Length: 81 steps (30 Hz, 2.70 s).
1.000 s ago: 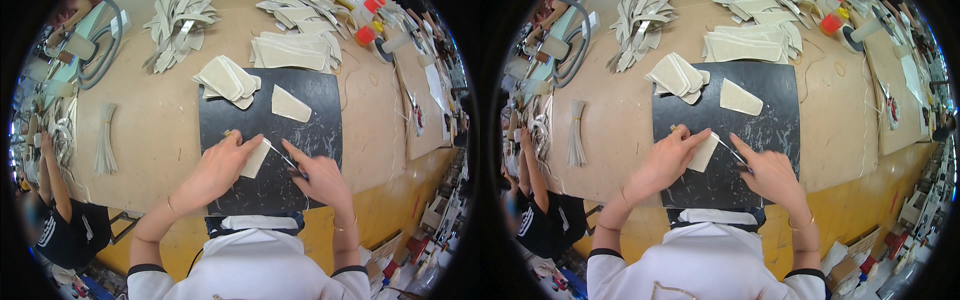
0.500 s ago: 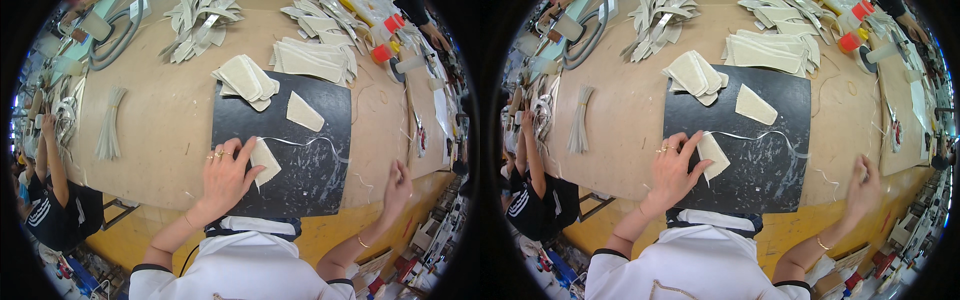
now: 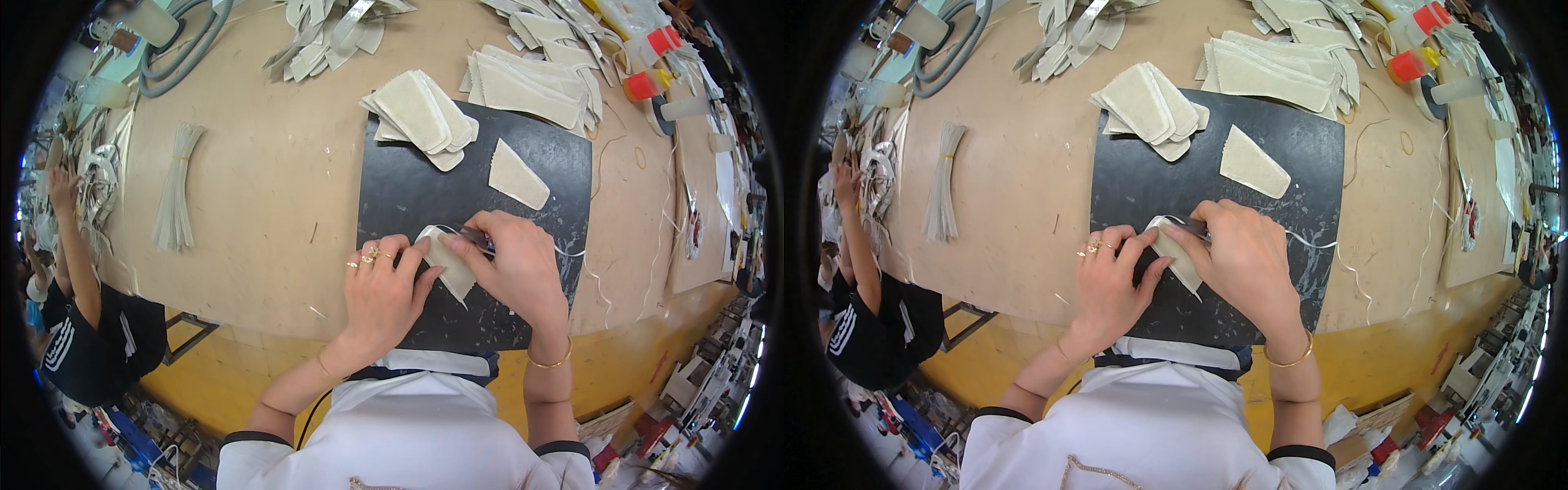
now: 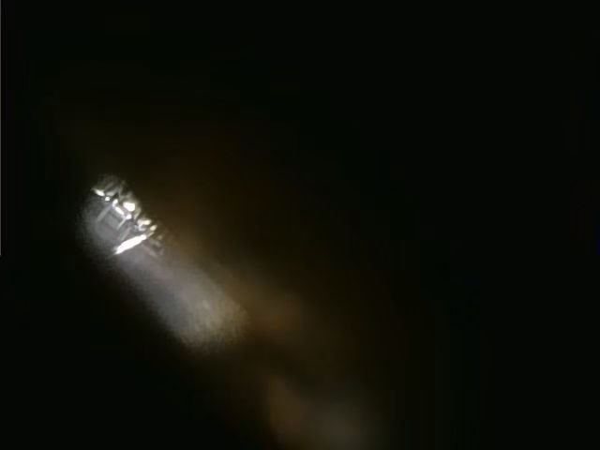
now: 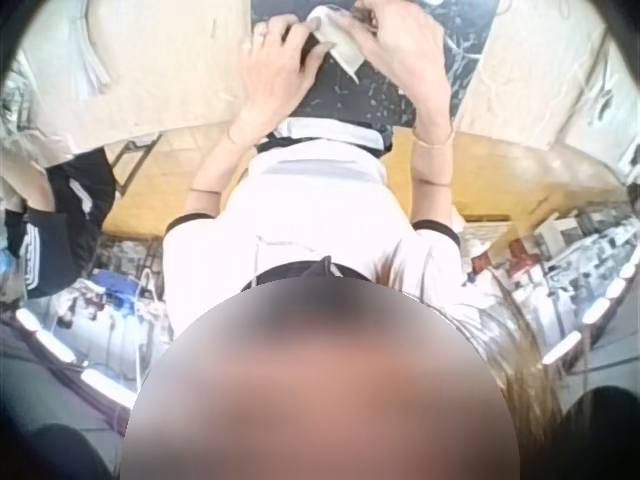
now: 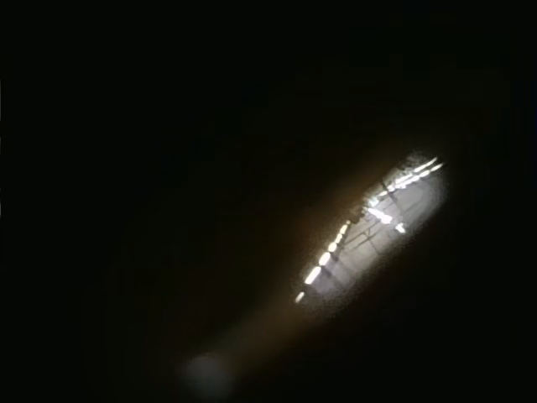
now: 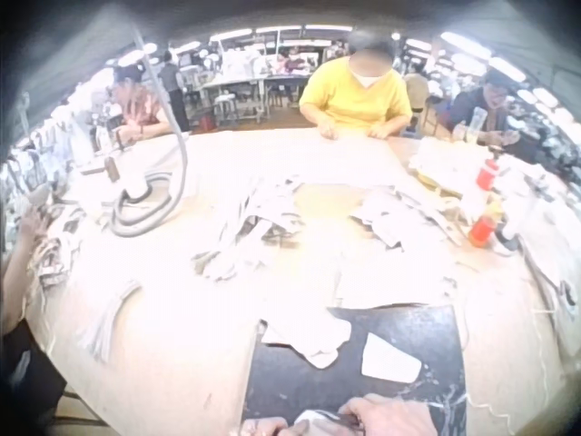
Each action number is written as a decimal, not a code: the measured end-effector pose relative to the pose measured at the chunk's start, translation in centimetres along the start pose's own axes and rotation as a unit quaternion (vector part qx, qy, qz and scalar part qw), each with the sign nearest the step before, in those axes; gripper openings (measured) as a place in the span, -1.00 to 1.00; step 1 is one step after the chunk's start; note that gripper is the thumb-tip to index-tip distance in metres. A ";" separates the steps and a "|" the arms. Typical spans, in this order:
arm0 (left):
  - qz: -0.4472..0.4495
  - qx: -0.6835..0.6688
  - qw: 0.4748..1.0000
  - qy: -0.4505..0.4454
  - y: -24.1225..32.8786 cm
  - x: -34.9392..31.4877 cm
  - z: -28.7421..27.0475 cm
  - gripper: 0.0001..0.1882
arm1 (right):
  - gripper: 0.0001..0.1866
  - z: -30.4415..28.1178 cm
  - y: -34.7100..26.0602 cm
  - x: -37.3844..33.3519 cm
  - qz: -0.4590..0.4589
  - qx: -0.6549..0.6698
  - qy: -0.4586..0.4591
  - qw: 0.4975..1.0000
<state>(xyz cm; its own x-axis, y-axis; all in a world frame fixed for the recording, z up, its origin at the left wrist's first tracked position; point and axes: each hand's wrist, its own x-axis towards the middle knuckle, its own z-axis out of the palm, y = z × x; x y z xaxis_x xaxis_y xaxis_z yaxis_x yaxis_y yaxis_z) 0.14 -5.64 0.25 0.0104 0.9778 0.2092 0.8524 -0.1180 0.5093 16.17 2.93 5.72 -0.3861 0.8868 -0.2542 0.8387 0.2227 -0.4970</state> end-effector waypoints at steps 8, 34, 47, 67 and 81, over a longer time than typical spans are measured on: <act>0.053 0.006 0.999 0.000 -1.4 0.1 0.3 -0.55 | -0.59 1.5 -0.9 1.9 0.061 0.041 0.030 0.997; 0.087 0.067 0.994 -0.013 -1.2 0.4 0.2 -0.57 | -0.76 2.4 0.2 -0.8 0.072 0.075 0.045 0.994; 0.106 0.093 0.989 -0.042 -1.6 0.7 0.2 -0.50 | -0.76 2.6 0.3 -0.7 0.069 0.067 0.041 0.995; 0.113 0.157 0.972 -0.135 0.3 -2.0 -0.1 -0.49 | -0.82 1.7 0.1 -1.2 0.020 0.077 0.051 0.996; 0.076 0.135 0.976 -0.151 0.9 -1.9 0.0 -0.30 | -0.77 -0.8 5.4 -6.1 0.123 0.155 0.021 0.980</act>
<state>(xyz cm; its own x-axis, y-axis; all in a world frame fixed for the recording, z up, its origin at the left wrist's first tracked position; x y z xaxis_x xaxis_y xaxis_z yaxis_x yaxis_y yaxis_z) 0.94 -7.65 0.30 0.2670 0.9636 -0.0112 0.9350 -0.2562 0.2452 23.38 -0.90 5.25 -0.1653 0.9155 -0.3669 0.7443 -0.1282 -0.6554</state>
